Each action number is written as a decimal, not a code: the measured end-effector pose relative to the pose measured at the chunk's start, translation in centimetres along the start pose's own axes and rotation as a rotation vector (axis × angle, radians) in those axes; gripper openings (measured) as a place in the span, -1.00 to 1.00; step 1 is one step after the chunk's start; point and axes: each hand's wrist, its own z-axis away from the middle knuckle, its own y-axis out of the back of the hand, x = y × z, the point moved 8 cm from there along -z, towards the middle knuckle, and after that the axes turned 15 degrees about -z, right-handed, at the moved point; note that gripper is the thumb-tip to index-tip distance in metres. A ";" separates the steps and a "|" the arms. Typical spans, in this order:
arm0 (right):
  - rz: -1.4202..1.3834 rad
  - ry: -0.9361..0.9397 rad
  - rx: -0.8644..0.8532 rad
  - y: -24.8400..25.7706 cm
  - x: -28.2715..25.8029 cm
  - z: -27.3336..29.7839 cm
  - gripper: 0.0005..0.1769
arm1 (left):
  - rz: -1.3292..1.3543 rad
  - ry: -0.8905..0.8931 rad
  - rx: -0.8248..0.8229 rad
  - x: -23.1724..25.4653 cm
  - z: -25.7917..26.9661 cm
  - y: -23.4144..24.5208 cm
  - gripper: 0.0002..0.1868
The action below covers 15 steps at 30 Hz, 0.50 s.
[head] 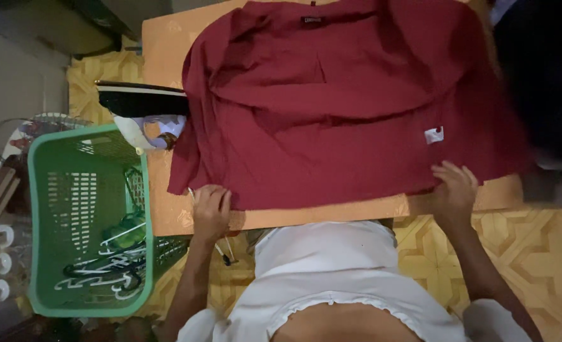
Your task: Ironing a red shirt on a table.
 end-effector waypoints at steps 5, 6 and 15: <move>-0.014 0.116 0.129 2.1 2.0 2.2 -0.70 | -0.006 -0.105 -0.246 -1.3 4.8 -3.1 -0.36; 0.031 0.142 0.143 2.2 2.5 2.7 -0.71 | -0.070 -0.112 -0.256 -1.3 5.5 -3.8 -0.42; 0.237 0.312 -0.025 1.0 0.2 2.0 -0.60 | -0.119 -0.241 -0.065 3.9 2.6 -5.8 -0.75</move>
